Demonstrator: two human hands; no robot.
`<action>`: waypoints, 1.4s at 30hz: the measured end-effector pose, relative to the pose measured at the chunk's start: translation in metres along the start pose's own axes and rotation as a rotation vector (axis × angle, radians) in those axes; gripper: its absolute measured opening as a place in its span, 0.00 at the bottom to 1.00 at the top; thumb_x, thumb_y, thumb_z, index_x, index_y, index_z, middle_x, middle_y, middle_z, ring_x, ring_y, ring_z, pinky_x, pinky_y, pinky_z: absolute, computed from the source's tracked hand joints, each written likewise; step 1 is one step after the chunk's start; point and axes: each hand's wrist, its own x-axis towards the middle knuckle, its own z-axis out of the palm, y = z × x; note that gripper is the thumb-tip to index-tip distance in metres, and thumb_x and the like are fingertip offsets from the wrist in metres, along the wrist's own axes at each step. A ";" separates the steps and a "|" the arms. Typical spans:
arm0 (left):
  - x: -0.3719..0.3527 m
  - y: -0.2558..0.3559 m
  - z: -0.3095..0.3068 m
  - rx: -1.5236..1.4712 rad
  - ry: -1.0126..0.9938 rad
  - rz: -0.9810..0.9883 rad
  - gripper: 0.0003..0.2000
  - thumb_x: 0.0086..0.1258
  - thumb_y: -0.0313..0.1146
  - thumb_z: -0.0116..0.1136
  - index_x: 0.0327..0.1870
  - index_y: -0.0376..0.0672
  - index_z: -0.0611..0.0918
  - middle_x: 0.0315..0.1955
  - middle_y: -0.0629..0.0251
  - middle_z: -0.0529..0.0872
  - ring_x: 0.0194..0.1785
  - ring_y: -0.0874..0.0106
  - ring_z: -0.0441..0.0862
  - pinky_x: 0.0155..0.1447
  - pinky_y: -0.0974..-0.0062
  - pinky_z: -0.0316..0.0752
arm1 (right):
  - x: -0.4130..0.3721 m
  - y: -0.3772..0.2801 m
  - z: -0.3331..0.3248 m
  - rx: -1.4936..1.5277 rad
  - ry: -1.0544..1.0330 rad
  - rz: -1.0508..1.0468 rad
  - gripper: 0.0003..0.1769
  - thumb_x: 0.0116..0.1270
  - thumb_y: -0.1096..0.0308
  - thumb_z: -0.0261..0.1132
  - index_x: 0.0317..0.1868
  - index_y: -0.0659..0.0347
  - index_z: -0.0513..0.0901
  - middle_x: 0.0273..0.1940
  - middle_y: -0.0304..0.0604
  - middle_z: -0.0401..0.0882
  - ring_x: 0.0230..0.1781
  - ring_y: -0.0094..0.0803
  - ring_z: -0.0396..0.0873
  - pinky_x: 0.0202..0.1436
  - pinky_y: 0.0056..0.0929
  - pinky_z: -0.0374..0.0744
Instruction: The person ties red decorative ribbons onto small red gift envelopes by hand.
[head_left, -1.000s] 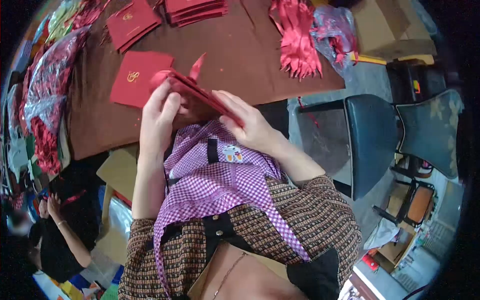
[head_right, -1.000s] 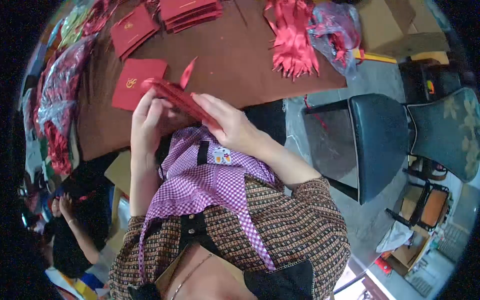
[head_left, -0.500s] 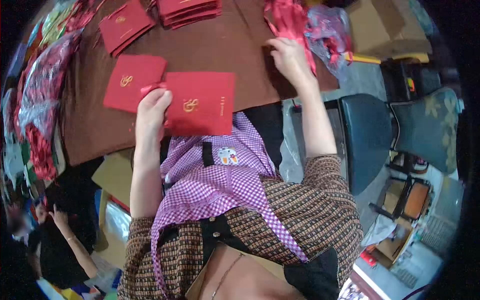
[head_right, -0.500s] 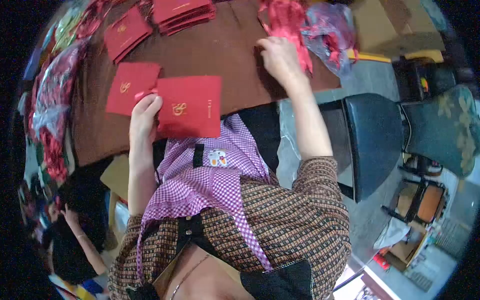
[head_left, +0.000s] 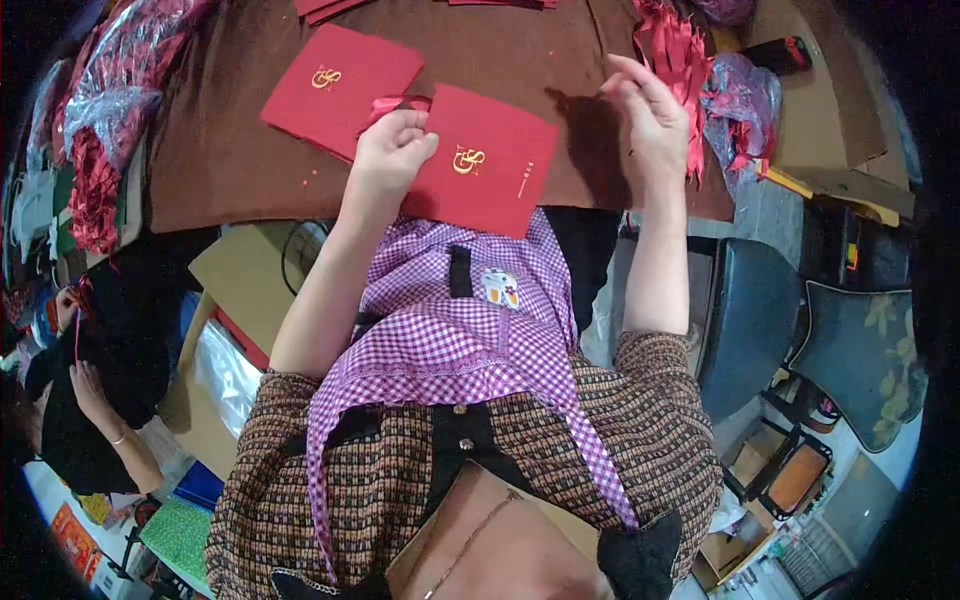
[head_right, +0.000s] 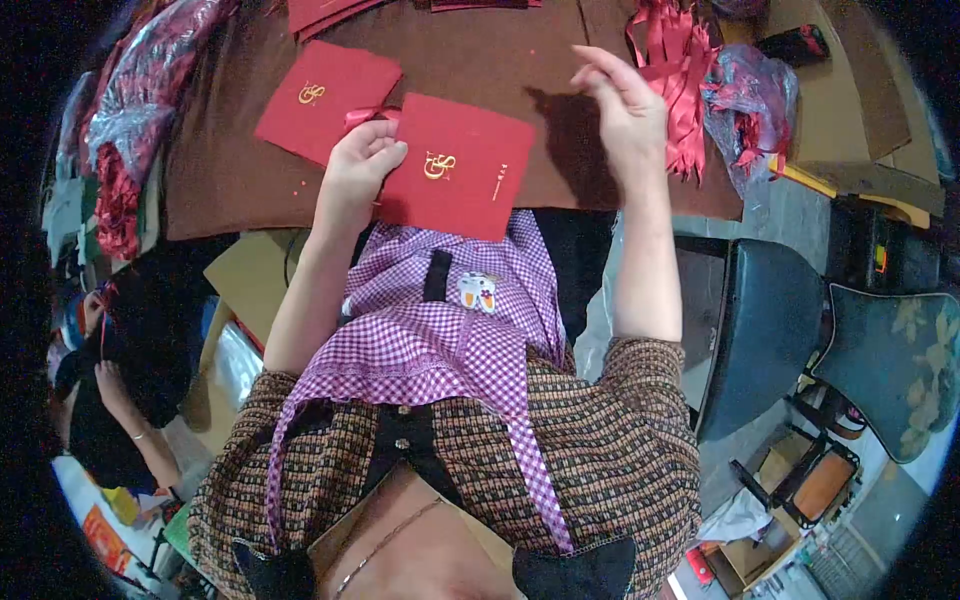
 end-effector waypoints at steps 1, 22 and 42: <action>-0.002 0.003 0.002 0.059 0.045 -0.017 0.14 0.64 0.22 0.58 0.50 0.28 0.77 0.35 0.67 0.83 0.39 0.80 0.78 0.46 0.84 0.73 | -0.006 -0.007 0.013 -0.010 -0.034 -0.005 0.17 0.71 0.78 0.56 0.59 0.65 0.79 0.39 0.33 0.79 0.43 0.17 0.76 0.51 0.15 0.72; -0.008 -0.003 0.008 0.203 0.069 0.174 0.14 0.64 0.24 0.58 0.49 0.26 0.78 0.36 0.61 0.85 0.40 0.78 0.81 0.45 0.81 0.76 | -0.044 -0.008 0.096 -0.516 -0.237 -0.394 0.07 0.57 0.75 0.67 0.37 0.58 0.84 0.33 0.37 0.82 0.39 0.32 0.78 0.52 0.30 0.69; -0.015 0.011 0.017 0.296 0.058 0.233 0.11 0.62 0.23 0.61 0.45 0.29 0.80 0.29 0.66 0.84 0.31 0.82 0.78 0.37 0.82 0.76 | -0.045 -0.002 0.114 -0.491 -0.062 -0.354 0.05 0.55 0.73 0.69 0.33 0.59 0.83 0.31 0.38 0.82 0.38 0.35 0.77 0.48 0.32 0.72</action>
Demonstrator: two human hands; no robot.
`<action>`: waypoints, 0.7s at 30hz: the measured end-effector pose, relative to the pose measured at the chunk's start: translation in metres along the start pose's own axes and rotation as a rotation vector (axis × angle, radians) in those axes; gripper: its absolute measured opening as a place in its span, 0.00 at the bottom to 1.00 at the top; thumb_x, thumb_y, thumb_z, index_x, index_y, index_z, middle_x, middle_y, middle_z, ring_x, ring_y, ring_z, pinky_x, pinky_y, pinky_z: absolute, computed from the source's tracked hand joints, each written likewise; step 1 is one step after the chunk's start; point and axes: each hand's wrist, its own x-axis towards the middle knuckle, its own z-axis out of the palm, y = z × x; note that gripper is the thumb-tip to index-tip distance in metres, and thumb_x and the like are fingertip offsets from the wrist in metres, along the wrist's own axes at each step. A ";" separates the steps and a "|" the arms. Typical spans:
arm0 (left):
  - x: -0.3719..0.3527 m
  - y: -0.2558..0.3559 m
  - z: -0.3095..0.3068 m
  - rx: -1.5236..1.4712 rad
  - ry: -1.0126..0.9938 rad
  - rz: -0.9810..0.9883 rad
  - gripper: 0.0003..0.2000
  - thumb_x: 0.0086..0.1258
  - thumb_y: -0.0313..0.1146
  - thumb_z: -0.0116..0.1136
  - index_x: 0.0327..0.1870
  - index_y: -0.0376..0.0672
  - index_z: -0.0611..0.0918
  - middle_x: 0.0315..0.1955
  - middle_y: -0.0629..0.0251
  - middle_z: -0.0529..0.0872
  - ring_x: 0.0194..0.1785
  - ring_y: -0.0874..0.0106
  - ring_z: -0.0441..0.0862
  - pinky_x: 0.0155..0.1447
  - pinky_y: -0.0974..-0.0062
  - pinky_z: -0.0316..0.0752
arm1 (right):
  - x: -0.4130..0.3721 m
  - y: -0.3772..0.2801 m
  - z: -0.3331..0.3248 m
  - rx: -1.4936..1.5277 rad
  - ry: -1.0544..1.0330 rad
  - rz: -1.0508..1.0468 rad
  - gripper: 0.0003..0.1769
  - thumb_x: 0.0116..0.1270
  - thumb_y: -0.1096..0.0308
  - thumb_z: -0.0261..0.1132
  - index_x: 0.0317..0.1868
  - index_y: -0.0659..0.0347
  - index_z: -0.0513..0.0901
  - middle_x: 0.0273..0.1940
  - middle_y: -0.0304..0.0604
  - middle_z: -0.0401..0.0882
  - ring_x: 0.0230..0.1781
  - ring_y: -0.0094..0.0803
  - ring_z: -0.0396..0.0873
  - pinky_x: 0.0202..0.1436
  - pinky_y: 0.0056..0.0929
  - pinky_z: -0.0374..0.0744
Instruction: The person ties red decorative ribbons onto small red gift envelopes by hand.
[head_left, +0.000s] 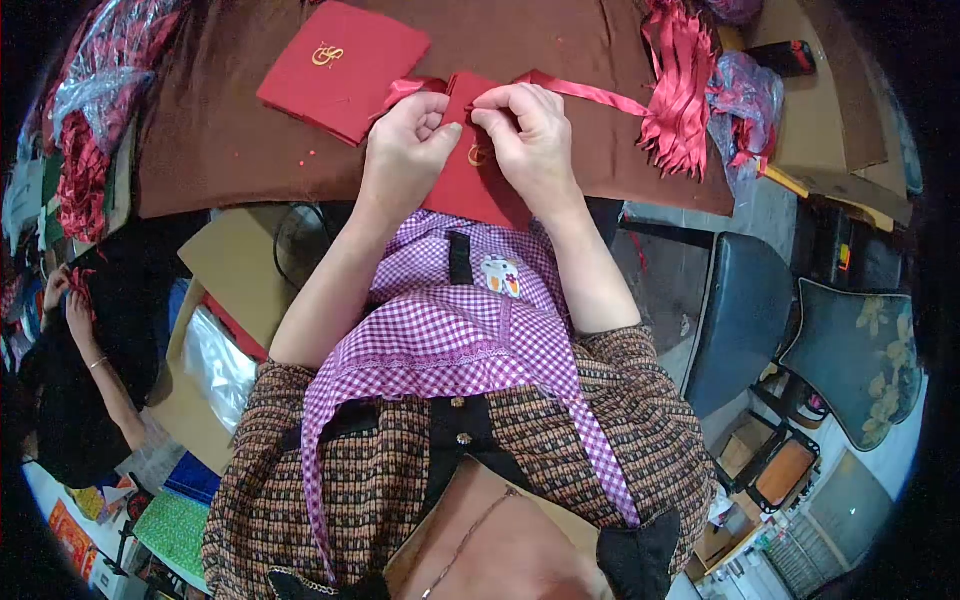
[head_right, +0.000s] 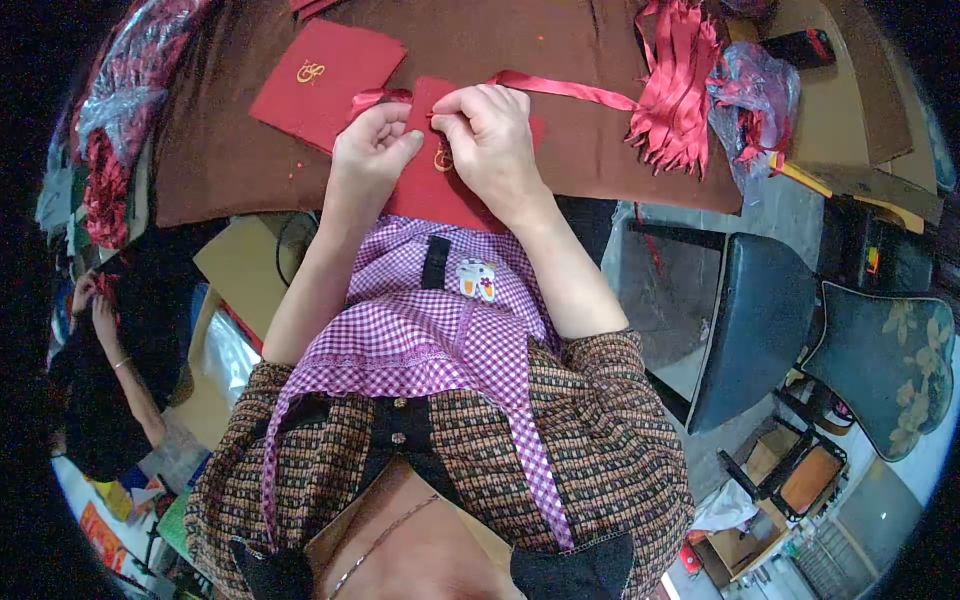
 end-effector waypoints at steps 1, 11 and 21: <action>0.000 0.002 0.000 -0.019 -0.011 -0.001 0.11 0.62 0.22 0.60 0.45 0.29 0.80 0.29 0.65 0.85 0.31 0.82 0.78 0.37 0.82 0.76 | 0.000 -0.001 0.000 0.021 0.008 0.021 0.05 0.55 0.73 0.69 0.33 0.59 0.83 0.31 0.38 0.82 0.39 0.35 0.77 0.47 0.32 0.73; -0.002 -0.007 0.001 -0.027 0.014 0.010 0.12 0.62 0.22 0.60 0.47 0.30 0.81 0.35 0.59 0.87 0.37 0.79 0.83 0.40 0.81 0.78 | 0.001 -0.003 -0.005 0.090 -0.044 0.098 0.08 0.55 0.75 0.69 0.36 0.61 0.82 0.32 0.39 0.83 0.37 0.30 0.78 0.45 0.29 0.76; -0.003 -0.007 0.001 0.060 0.029 0.051 0.14 0.61 0.23 0.62 0.49 0.32 0.81 0.35 0.58 0.87 0.37 0.77 0.84 0.41 0.79 0.79 | 0.005 -0.010 -0.009 0.120 -0.069 0.107 0.08 0.55 0.75 0.69 0.35 0.62 0.81 0.32 0.40 0.82 0.35 0.29 0.78 0.43 0.28 0.77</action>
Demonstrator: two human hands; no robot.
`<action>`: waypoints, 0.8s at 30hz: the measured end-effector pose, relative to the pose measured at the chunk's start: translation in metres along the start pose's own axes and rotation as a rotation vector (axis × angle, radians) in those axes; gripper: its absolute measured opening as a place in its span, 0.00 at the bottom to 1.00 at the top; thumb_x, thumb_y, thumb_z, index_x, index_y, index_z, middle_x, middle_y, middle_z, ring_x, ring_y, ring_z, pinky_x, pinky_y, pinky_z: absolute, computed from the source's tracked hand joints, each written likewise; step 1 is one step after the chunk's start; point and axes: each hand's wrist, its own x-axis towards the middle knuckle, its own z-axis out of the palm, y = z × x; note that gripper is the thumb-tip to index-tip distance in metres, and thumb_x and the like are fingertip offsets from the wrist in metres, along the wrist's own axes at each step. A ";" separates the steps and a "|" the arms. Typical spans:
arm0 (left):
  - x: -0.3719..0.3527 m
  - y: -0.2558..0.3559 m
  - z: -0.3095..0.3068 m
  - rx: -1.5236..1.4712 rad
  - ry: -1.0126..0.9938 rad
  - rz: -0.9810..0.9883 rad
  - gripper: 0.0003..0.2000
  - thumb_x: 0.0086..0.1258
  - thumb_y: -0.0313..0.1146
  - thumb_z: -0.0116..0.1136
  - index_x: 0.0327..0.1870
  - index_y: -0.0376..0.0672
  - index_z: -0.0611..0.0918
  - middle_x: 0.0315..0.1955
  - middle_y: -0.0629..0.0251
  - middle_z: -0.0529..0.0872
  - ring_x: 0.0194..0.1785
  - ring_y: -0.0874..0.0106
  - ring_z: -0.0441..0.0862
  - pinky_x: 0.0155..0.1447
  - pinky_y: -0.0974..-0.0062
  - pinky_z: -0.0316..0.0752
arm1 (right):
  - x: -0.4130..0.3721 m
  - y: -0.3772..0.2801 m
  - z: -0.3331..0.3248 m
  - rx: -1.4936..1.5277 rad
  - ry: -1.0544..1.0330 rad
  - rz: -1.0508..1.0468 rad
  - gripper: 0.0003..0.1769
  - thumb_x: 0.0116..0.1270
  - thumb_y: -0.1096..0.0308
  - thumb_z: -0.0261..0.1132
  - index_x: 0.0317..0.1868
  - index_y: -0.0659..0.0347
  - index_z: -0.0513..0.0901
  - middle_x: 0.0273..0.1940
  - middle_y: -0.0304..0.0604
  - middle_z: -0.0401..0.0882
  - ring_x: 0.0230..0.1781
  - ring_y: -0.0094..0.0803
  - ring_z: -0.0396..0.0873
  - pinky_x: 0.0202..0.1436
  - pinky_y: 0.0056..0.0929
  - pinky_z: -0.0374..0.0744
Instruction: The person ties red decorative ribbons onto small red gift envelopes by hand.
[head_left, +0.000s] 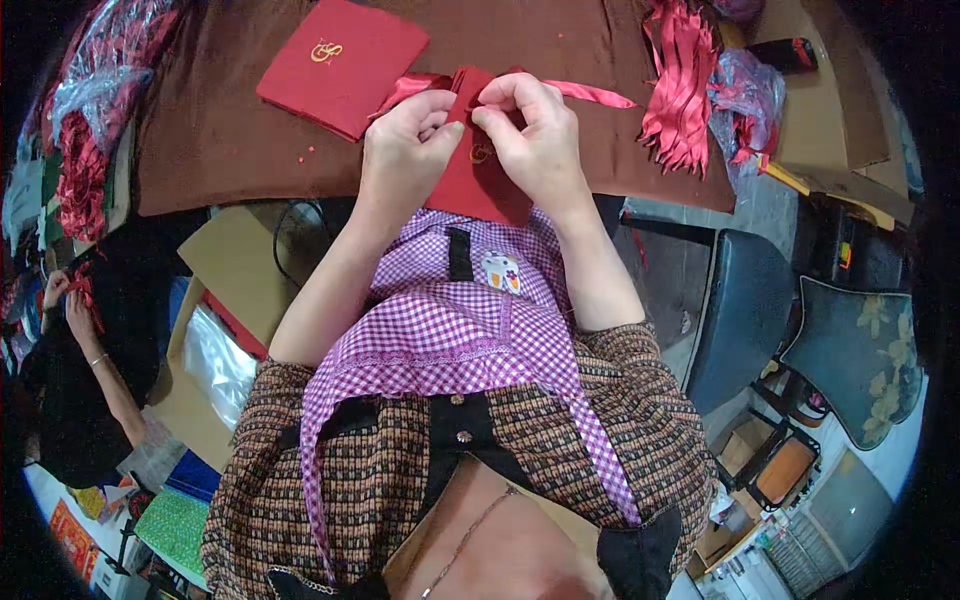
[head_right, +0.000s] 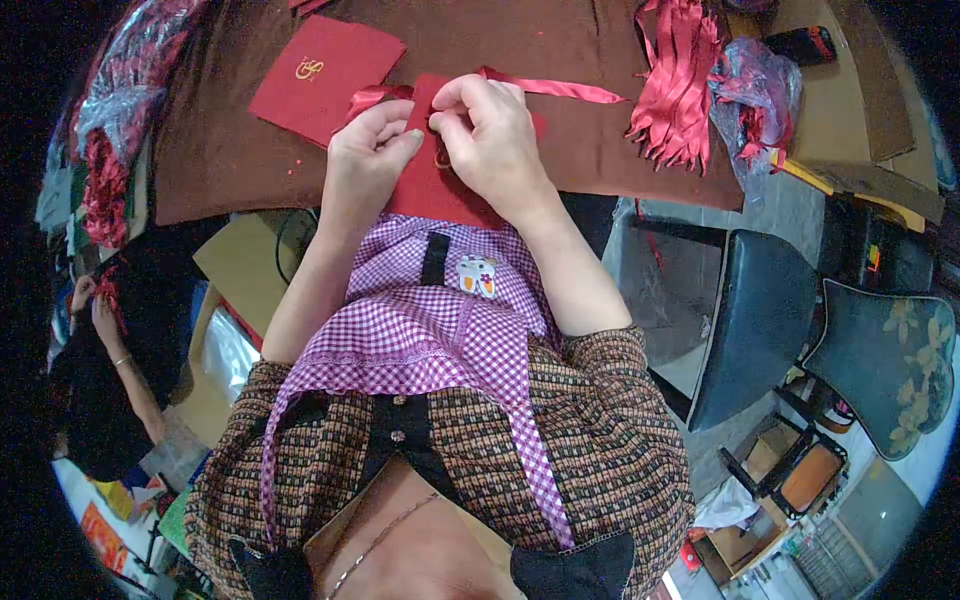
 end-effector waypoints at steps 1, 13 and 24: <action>-0.001 0.001 0.000 0.031 0.006 0.010 0.14 0.61 0.23 0.62 0.49 0.32 0.82 0.35 0.59 0.88 0.36 0.77 0.84 0.41 0.79 0.79 | 0.000 -0.001 0.000 -0.018 0.001 -0.014 0.08 0.55 0.75 0.69 0.35 0.63 0.81 0.31 0.40 0.82 0.35 0.30 0.78 0.43 0.29 0.77; -0.010 0.014 0.007 0.230 0.028 0.212 0.12 0.59 0.21 0.59 0.45 0.34 0.83 0.31 0.52 0.86 0.31 0.69 0.85 0.37 0.73 0.79 | -0.001 -0.005 0.001 0.074 -0.055 0.135 0.09 0.56 0.78 0.67 0.37 0.64 0.78 0.30 0.41 0.81 0.32 0.26 0.79 0.39 0.25 0.78; 0.003 0.014 -0.015 0.043 -0.276 -0.022 0.13 0.71 0.25 0.53 0.54 0.32 0.80 0.34 0.71 0.83 0.36 0.84 0.76 0.41 0.83 0.74 | 0.001 -0.007 -0.022 -0.229 -0.192 -0.228 0.21 0.55 0.70 0.70 0.51 0.60 0.78 0.34 0.37 0.82 0.40 0.33 0.78 0.54 0.32 0.66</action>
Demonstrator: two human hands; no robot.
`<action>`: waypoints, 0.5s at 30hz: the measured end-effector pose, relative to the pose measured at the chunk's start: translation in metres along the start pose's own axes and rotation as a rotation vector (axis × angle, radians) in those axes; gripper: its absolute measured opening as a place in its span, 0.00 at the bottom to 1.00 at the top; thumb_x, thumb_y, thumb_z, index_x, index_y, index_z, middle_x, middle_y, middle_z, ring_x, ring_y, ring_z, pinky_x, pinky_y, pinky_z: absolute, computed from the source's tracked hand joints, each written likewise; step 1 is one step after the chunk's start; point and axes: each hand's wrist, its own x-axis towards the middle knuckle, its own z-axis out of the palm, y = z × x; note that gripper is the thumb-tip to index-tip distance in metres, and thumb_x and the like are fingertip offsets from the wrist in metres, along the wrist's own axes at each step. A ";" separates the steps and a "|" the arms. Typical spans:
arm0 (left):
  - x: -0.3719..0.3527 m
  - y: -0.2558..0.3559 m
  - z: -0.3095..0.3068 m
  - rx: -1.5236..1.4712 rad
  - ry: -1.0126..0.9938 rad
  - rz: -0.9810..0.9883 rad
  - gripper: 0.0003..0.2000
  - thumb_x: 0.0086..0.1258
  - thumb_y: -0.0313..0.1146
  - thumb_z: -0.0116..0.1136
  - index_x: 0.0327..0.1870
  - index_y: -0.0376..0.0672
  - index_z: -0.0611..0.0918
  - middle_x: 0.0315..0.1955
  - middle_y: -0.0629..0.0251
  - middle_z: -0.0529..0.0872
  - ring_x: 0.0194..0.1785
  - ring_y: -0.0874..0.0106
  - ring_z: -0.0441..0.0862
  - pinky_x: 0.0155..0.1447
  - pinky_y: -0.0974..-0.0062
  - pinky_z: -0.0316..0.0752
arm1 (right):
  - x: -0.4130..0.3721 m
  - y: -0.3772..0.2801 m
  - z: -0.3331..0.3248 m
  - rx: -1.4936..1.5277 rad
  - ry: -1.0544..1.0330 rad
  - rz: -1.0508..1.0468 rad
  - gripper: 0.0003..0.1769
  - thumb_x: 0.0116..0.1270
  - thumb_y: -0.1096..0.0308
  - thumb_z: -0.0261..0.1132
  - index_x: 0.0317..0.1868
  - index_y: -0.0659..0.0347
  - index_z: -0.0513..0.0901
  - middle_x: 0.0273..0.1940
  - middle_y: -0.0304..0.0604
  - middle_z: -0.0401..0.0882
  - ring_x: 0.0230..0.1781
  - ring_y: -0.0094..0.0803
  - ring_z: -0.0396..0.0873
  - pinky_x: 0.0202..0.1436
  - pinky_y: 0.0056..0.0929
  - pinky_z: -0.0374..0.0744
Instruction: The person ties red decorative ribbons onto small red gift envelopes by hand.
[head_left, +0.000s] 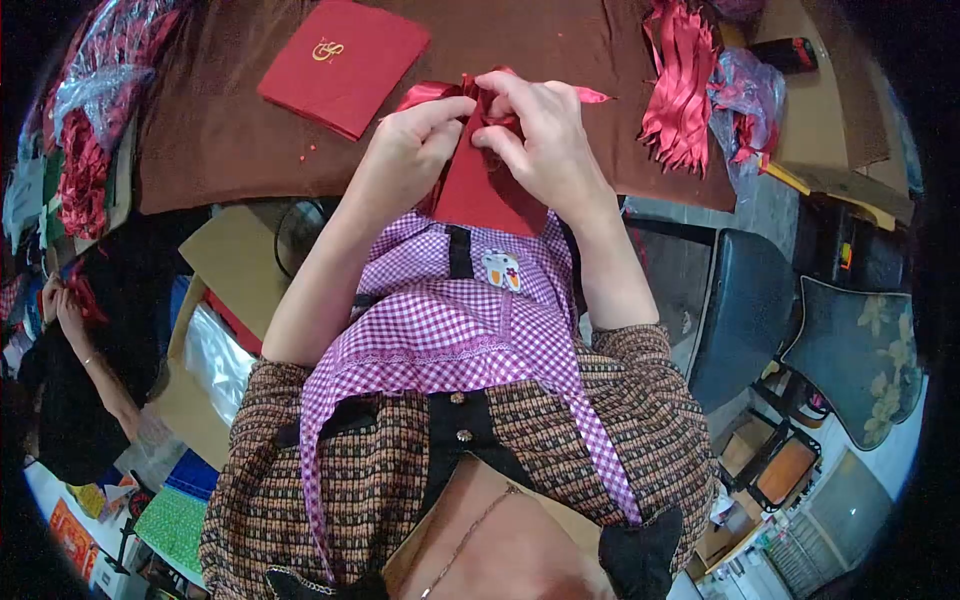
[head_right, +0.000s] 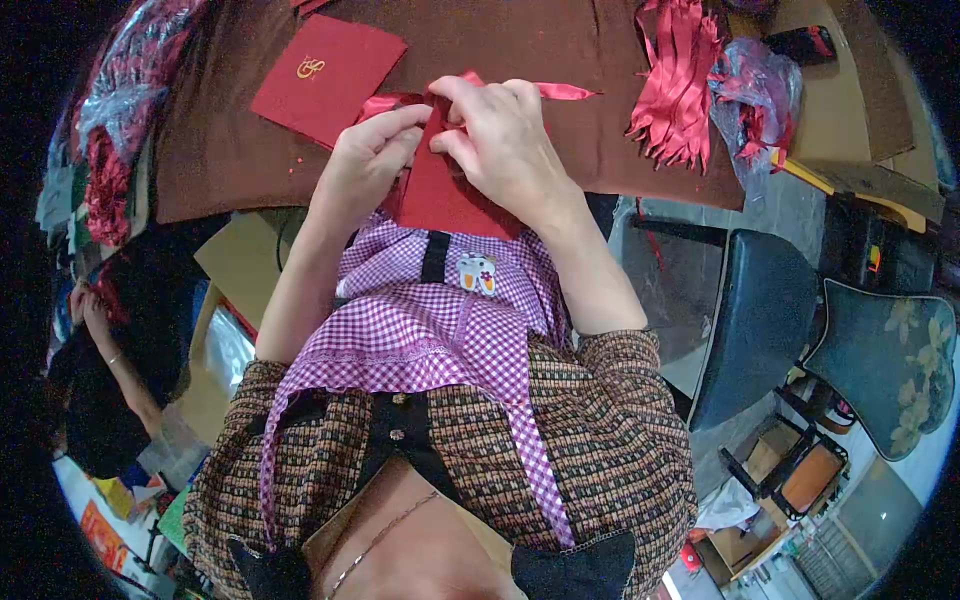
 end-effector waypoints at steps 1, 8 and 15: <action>0.001 -0.002 0.001 0.000 0.001 0.002 0.13 0.71 0.25 0.53 0.54 0.32 0.80 0.34 0.71 0.83 0.36 0.84 0.76 0.41 0.83 0.74 | 0.000 0.000 -0.001 -0.001 0.001 -0.002 0.21 0.55 0.70 0.70 0.51 0.60 0.78 0.34 0.37 0.82 0.40 0.33 0.78 0.54 0.32 0.66; 0.001 -0.006 0.005 -0.104 0.033 -0.019 0.12 0.70 0.24 0.51 0.51 0.31 0.80 0.33 0.62 0.86 0.37 0.80 0.81 0.44 0.81 0.77 | -0.002 0.010 -0.011 -0.082 0.120 -0.062 0.12 0.57 0.66 0.69 0.42 0.58 0.83 0.39 0.38 0.83 0.44 0.35 0.78 0.56 0.35 0.67; 0.001 -0.009 0.003 -0.108 -0.080 -0.113 0.14 0.70 0.24 0.52 0.55 0.32 0.79 0.29 0.76 0.80 0.30 0.87 0.74 0.35 0.87 0.72 | -0.012 0.014 0.004 -0.154 0.065 -0.029 0.05 0.55 0.70 0.68 0.32 0.59 0.81 0.35 0.39 0.81 0.42 0.36 0.77 0.53 0.36 0.67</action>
